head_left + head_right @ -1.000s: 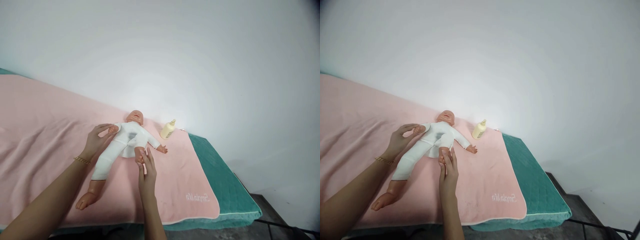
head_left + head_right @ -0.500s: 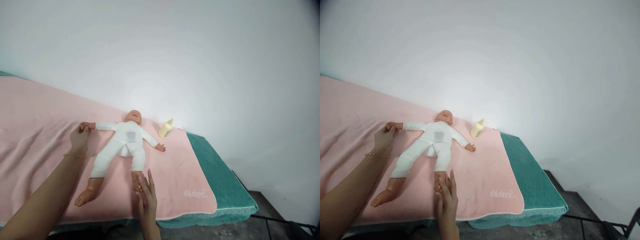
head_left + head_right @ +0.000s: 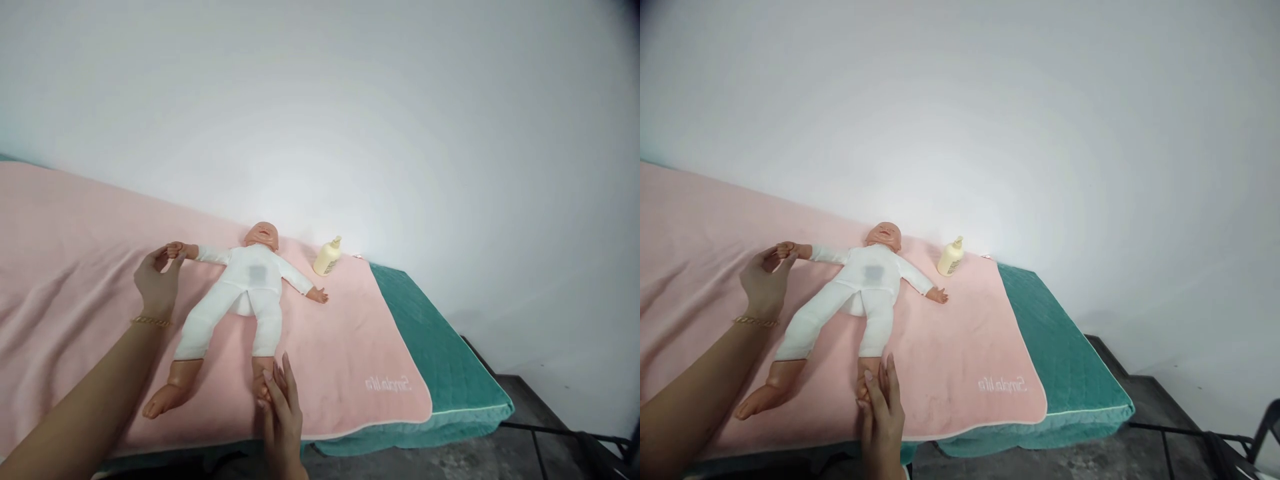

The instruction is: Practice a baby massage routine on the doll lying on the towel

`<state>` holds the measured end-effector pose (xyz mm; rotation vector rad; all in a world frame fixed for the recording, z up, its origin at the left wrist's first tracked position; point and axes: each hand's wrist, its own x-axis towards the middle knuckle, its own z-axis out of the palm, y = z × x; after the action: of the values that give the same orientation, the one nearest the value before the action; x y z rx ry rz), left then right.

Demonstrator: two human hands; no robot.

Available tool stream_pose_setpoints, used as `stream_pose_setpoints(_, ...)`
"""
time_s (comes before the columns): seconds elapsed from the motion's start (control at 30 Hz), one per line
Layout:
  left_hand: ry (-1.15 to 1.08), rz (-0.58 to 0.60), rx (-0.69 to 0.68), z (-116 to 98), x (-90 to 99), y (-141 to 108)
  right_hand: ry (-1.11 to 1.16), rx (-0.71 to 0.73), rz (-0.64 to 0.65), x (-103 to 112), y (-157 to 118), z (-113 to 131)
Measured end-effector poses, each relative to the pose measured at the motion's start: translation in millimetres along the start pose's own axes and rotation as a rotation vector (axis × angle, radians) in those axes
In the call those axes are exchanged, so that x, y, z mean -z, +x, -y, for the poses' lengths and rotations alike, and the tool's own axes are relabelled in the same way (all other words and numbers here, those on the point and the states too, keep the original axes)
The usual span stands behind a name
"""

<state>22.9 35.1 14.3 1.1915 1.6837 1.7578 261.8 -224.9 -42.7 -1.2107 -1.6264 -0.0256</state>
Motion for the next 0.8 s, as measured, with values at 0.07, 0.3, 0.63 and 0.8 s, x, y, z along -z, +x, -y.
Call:
stream_pose_setpoints(0.07, -0.011, -0.018, -0.061, -11.4, -2.1, -10.4, -0.009, -0.005, -0.003, 2.7, 7.1, 0.0)
stream_pose_setpoints(0.3, 0.001, 0.154, -0.311, -43.2, -14.3, -35.5, -0.044, 0.019, -0.032, 7.1, 58.0, 7.0)
stream_pose_setpoints(0.63, 0.084, 0.511, -0.808, -25.3, -31.8, -17.9, -0.011, -0.002, -0.038, -15.7, 122.3, 5.3)
stream_pose_setpoints(0.8, 0.095, 0.577, -0.843, -17.9, -36.7, -17.7, 0.018, -0.025, -0.026, -25.6, 140.6, 2.9)
